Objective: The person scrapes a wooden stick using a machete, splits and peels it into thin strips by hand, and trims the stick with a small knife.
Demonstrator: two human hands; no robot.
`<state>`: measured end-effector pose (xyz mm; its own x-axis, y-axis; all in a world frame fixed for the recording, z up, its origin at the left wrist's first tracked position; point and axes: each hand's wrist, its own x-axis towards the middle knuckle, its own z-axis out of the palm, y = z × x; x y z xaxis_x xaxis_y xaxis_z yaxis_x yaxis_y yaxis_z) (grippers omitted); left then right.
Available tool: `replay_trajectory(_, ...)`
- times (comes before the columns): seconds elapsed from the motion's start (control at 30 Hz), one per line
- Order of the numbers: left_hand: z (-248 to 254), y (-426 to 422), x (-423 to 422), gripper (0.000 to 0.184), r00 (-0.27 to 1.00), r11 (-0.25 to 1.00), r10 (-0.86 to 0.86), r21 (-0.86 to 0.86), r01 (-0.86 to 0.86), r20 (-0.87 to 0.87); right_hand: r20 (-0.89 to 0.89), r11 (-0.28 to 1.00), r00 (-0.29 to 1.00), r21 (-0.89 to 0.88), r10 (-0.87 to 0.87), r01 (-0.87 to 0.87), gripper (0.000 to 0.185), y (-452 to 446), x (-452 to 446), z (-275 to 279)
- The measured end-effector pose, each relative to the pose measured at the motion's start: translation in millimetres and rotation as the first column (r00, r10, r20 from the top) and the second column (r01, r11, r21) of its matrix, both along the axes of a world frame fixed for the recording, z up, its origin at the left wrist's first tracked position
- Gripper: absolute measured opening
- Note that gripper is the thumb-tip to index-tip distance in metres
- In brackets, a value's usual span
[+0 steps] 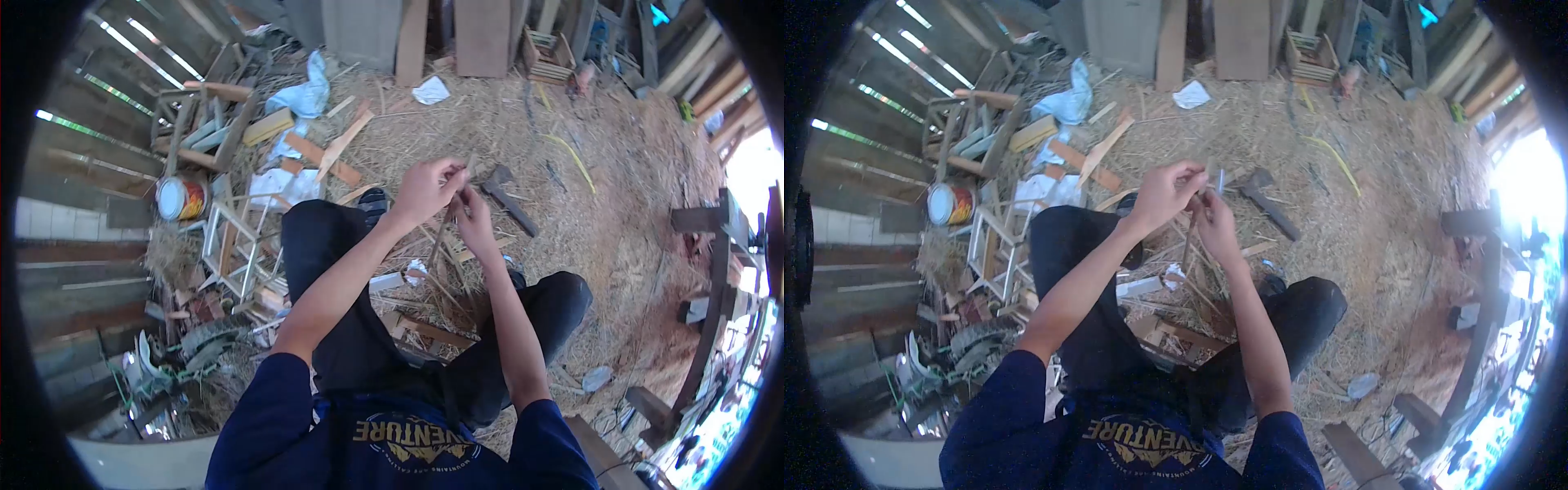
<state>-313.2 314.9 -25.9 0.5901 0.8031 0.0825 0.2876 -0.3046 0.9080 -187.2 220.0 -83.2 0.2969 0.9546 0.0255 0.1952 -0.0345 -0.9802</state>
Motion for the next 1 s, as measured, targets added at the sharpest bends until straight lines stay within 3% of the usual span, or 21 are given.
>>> replay_trajectory(0.03,14.0,-1.1,-8.9,0.030,0.998,0.999,0.020,-0.044,-0.017,0.055,0.039,0.998,0.999,0.041,0.038,-0.040,0.018,0.0,-7.9,25.4)
replay_trajectory(0.1,46.5,-11.0,-30.4,0.029,0.979,0.994,0.091,-0.082,-0.078,0.180,-0.090,0.999,0.995,-0.018,0.041,-0.043,0.020,-8.0,-25.9,59.9)
replay_trajectory(0.13,54.4,-16.5,-44.5,0.028,0.967,0.993,0.116,-0.012,-0.116,0.229,-0.149,0.997,0.988,-0.049,0.043,-0.051,0.020,-13.0,-34.3,70.2)
replay_trajectory(0.17,61.0,-22.4,-60.8,0.027,0.951,0.986,0.139,0.055,-0.160,0.275,-0.065,0.998,0.997,-0.052,0.035,-0.038,0.025,-17.3,-42.1,67.4)
replay_trajectory(0.2,66.8,-31.8,-78.3,0.026,0.935,0.972,0.160,0.116,-0.206,0.317,-0.098,0.997,0.994,-0.057,0.038,-0.043,0.027,-22.7,-54.1,76.5)
replay_trajectory(0.27,80.1,-59.3,-112.7,0.022,0.881,0.954,0.296,-0.060,-0.295,0.369,-0.170,0.995,0.984,-0.070,0.058,-0.071,0.030,-32.1,-84.5,106.5)
replay_trajectory(0.3,86.6,-74.4,-131.6,0.021,0.845,0.936,0.352,-0.130,-0.328,0.403,-0.073,0.997,0.995,-0.031,0.073,-0.075,0.033,-36.5,-99.9,123.3)
replay_trajectory(0.33,93.3,-88.8,-156.8,0.020,0.800,0.906,0.423,-0.192,-0.377,0.426,-0.111,0.993,0.988,-0.037,0.104,-0.108,0.033,-38.2,-116.2,135.8)
replay_trajectory(0.43,95.4,-125.7,-226.9,0.020,0.702,0.827,0.554,-0.197,-0.527,0.448,-0.319,0.928,0.906,-0.155,0.279,-0.340,0.029,-37.8,-159.3,163.4)
replay_trajectory(0.5,98.5,-152.1,-266.2,0.022,0.605,0.768,0.626,-0.252,-0.589,0.492,-0.487,0.847,0.783,-0.149,0.386,-0.511,0.027,-36.6,-193.6,187.9)
replay_trajectory(0.53,95.1,-163.0,-288.8,0.022,0.612,0.730,0.664,-0.196,-0.655,0.429,-0.555,0.806,0.724,-0.151,0.410,-0.572,0.026,-35.7,-206.0,197.6)
replay_trajectory(0.6,83.9,-183.3,-321.3,0.024,0.508,0.627,0.766,-0.281,-0.727,0.395,-0.683,0.745,0.600,-0.121,0.417,-0.656,0.030,-32.9,-235.4,196.4)
replay_trajectory(0.8,29.1,-238.8,-403.9,0.023,0.278,0.436,0.864,-0.350,-0.829,0.419,-0.720,0.532,0.475,-0.173,0.505,-0.829,0.040,-27.8,-343.9,196.1)
replay_trajectory(1.0,-33.0,-298.0,-462.3,0.023,-0.013,0.101,0.956,-0.371,-0.923,0.294,-0.787,0.377,0.342,-0.152,0.513,-0.914,0.038,-30.2,-447.0,135.0)
